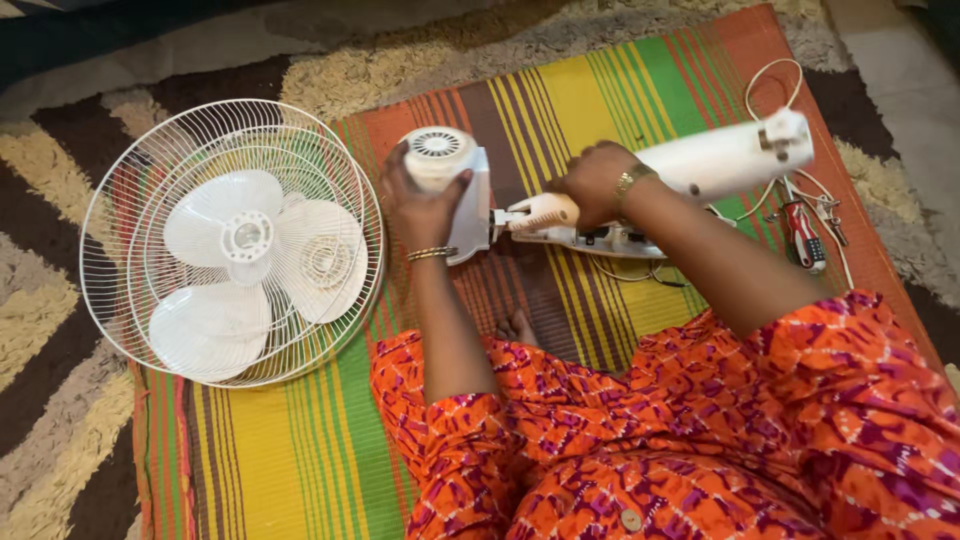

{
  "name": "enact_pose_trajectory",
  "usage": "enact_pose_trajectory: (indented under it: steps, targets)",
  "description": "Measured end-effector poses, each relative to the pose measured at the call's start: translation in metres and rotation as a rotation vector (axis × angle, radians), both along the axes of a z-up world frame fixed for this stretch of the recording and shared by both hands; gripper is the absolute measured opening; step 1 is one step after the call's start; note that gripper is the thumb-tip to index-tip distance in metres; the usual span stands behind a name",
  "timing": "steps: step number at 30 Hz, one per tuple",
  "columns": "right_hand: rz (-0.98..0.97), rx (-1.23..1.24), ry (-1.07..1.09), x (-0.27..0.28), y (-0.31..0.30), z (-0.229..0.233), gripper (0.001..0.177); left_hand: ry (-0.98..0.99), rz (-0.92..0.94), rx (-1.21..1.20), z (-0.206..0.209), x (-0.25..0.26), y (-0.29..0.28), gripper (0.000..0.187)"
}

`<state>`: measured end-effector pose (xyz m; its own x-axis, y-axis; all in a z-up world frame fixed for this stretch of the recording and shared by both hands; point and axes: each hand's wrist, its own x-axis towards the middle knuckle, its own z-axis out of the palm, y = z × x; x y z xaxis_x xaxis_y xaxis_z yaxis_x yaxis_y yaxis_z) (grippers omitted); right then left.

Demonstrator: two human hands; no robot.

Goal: The person sits on a mat and uses a screwdriver to adjust wires inside the base of a disassembled electric fan. They then reassemble the fan base by snapping the two halves together and attaching the motor housing.

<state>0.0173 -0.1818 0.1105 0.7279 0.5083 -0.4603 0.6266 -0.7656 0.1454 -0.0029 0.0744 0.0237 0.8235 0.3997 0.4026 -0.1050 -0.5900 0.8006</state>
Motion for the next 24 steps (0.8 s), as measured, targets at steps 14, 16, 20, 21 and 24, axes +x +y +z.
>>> enact_pose_trajectory:
  steps: [14, 16, 20, 21, 24]
  targets:
    - [0.179, -0.274, -0.103, 0.016, 0.061, 0.002, 0.024, 0.02, 0.102, 0.102, -0.006, 0.007, -0.013, 0.093]
    - [0.174, -0.27, -0.106, 0.017, 0.057, -0.004, 0.025, -0.047, 0.121, 0.102, -0.009, 0.009, -0.018, 0.092]
    - [0.189, -0.189, -0.123, 0.021, 0.042, -0.009, 0.043, -0.002, 0.142, 0.103, -0.01, 0.01, -0.018, 0.09]
    - [0.187, -0.153, -0.12, 0.023, 0.036, -0.01, 0.05, 0.048, 0.159, 0.104, -0.01, 0.01, -0.016, 0.09]
    - [0.178, -0.004, -0.103, 0.027, 0.011, -0.009, 0.061, 0.056, 0.14, 0.043, -0.01, 0.008, -0.006, 0.092]
